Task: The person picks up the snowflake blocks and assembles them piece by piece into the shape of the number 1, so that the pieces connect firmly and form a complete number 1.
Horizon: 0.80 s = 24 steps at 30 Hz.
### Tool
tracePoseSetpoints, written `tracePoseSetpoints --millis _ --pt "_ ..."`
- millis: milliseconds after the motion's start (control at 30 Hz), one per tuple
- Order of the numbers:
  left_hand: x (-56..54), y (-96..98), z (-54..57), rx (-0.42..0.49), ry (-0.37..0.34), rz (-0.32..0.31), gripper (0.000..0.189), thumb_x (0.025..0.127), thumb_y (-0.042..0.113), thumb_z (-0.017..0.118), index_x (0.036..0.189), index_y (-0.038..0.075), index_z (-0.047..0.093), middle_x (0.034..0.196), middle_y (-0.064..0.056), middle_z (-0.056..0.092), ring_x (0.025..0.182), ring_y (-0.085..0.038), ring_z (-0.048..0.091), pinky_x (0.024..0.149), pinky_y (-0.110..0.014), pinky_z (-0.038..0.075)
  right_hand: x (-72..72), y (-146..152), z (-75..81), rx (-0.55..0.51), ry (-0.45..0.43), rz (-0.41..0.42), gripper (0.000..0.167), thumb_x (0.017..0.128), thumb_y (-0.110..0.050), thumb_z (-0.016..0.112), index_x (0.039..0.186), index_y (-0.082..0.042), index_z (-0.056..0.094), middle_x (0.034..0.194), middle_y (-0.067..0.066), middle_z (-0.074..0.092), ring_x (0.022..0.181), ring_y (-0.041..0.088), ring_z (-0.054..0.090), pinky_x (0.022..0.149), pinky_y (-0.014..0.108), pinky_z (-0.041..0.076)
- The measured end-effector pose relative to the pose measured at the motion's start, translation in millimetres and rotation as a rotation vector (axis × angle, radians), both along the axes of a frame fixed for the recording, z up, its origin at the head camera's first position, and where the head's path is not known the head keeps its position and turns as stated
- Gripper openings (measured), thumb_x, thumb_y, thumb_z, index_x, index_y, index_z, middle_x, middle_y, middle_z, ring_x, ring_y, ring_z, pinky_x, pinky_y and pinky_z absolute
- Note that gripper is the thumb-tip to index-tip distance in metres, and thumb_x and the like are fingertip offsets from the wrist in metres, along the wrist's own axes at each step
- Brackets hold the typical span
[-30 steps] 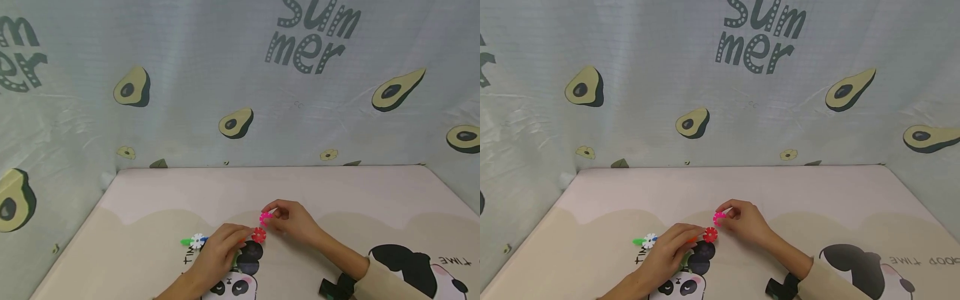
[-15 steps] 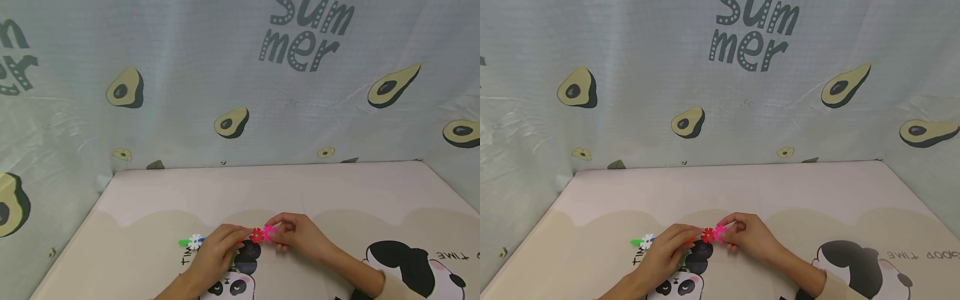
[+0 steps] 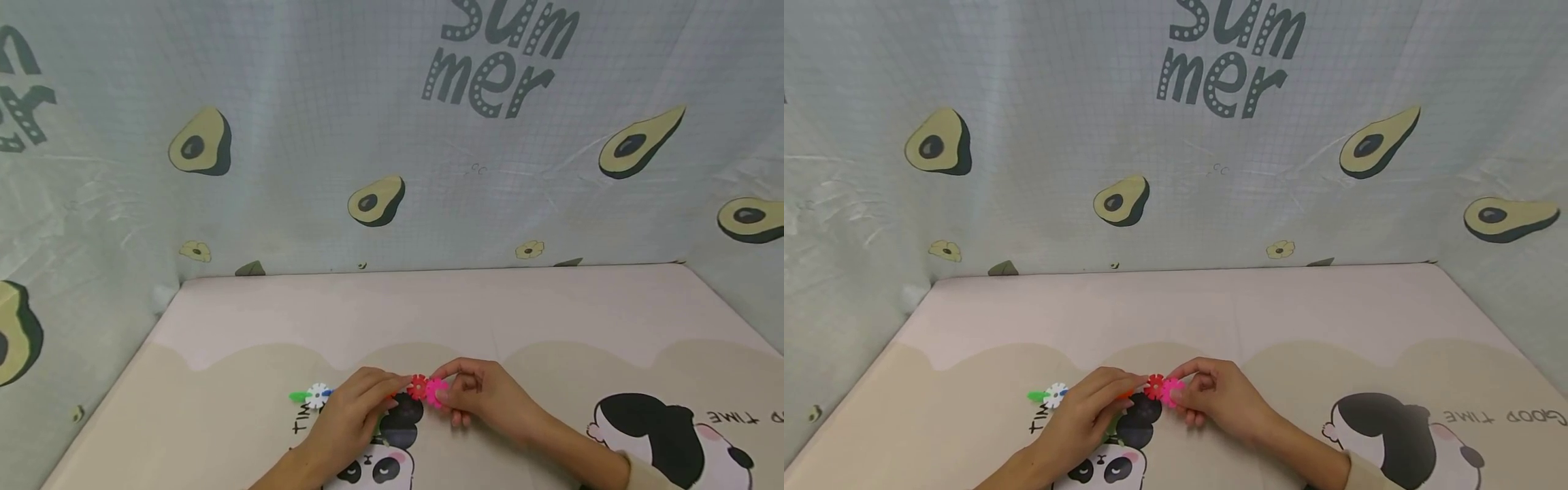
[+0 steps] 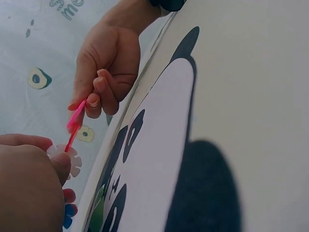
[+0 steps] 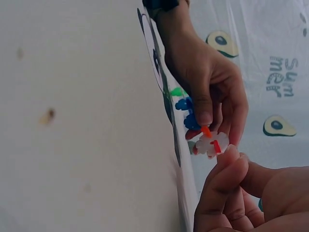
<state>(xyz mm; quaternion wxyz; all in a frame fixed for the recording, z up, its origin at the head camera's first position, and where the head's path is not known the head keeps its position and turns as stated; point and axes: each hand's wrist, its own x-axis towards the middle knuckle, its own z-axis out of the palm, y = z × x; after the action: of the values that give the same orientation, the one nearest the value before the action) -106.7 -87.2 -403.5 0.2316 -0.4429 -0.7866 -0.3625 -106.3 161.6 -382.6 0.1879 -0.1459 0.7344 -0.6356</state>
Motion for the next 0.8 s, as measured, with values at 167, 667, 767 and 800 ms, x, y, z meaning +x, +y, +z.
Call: tracePoseSetpoints --millis 167,667,767,800 --pt "-0.2 -0.1 0.8 0.0 0.0 -0.007 0.048 0.081 -0.005 0.07 0.126 0.008 0.061 0.109 0.002 0.064 0.099 -0.012 0.058 0.086 -0.018 0.047 -0.1 0.2 0.7 0.004 0.008 -0.026 0.03 0.089 -0.015 0.068 0.114 -0.001 0.061 0.072 0.015 0.064 0.061 0.021 0.061 0.058 0.027 0.052" --pt "2.5 0.6 1.8 -0.019 -0.038 0.025 0.047 0.083 -0.004 0.068 0.127 0.01 0.06 0.11 0.003 0.063 0.099 -0.01 0.056 0.087 -0.017 0.046 -3.8 6.0 -0.6 0.049 0.093 -0.078 0.026 0.09 -0.013 0.067 0.114 -0.004 0.06 0.076 0.013 0.065 0.067 0.026 0.065 0.064 0.03 0.055" --pt "3.3 0.2 1.4 -0.028 -0.064 0.039 0.047 0.084 -0.003 0.068 0.127 0.012 0.06 0.11 0.003 0.063 0.1 -0.01 0.056 0.087 -0.016 0.046 -2.5 5.9 -1.0 0.093 0.196 -0.063 0.024 0.09 -0.015 0.068 0.112 -0.009 0.061 0.073 0.008 0.064 0.066 0.025 0.066 0.063 0.03 0.055" --pt "3.7 0.0 1.3 -0.032 -0.075 0.046 0.047 0.084 -0.002 0.068 0.128 0.012 0.06 0.11 0.004 0.062 0.101 -0.009 0.056 0.087 -0.016 0.046 -2.0 5.5 -1.3 0.099 0.221 -0.06 0.024 0.089 -0.016 0.068 0.111 -0.01 0.061 0.072 0.007 0.064 0.066 0.025 0.066 0.062 0.029 0.054"
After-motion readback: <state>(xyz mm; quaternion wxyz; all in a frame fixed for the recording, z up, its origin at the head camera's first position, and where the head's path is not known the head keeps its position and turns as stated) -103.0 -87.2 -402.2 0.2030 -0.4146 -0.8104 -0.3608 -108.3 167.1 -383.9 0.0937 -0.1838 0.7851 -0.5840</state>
